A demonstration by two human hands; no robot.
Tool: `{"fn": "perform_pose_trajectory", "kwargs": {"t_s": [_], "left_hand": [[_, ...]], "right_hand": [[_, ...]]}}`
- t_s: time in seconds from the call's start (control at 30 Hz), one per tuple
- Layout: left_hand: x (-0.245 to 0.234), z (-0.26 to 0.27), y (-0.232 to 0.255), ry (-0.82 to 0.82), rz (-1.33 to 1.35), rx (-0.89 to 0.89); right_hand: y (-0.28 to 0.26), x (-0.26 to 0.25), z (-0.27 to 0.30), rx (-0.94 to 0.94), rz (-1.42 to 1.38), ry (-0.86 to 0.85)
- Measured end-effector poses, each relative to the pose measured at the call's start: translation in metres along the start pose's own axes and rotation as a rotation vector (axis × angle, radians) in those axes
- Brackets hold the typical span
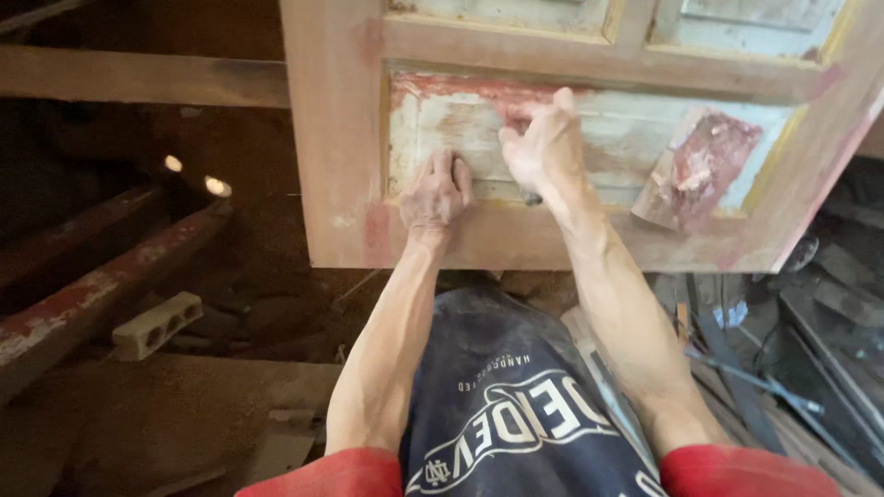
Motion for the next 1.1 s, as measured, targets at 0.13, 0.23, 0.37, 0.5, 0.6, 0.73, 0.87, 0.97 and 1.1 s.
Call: {"fn": "perform_pose_trajectory", "kwargs": {"t_s": [0.13,0.23,0.37,0.5,0.6,0.73,0.87,0.97,1.1], "left_hand": [[0.005,-0.002,-0.004,-0.025,-0.024,-0.026],[0.008,-0.002,-0.005,-0.025,-0.024,-0.036],[0.009,0.000,-0.006,-0.021,0.022,-0.026],[0.008,0.001,-0.005,-0.069,0.015,-0.046],[0.010,0.000,-0.005,-0.069,-0.012,-0.045],[0.008,0.000,-0.003,-0.054,-0.022,-0.026],[0.007,-0.003,0.001,-0.070,-0.018,-0.085],[0.005,-0.006,0.004,-0.073,-0.039,-0.066],[0.002,-0.004,0.006,-0.062,-0.008,-0.066]], "right_hand": [[0.003,-0.007,0.001,-0.014,-0.035,0.051],[0.009,-0.012,0.001,0.012,-0.019,0.025],[0.023,-0.013,-0.001,0.163,-0.036,-0.097],[0.033,-0.018,0.002,0.055,-0.033,-0.038],[0.041,-0.022,0.002,0.077,-0.120,-0.009],[0.051,-0.032,0.001,0.120,-0.059,-0.023],[0.046,-0.037,-0.008,0.216,-0.036,-0.054],[0.023,-0.029,-0.012,0.349,-0.028,-0.116],[-0.015,-0.011,-0.018,0.412,-0.102,-0.177]]}}
Point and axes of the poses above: each hand's wrist, its own z-axis away from the middle knuckle, its own x-axis out of the palm, y = z × x, the point moved 2 cm from there along -z, towards the middle knuckle, and after that the axes turned 8 degrees about z, right-handed, at the moved point
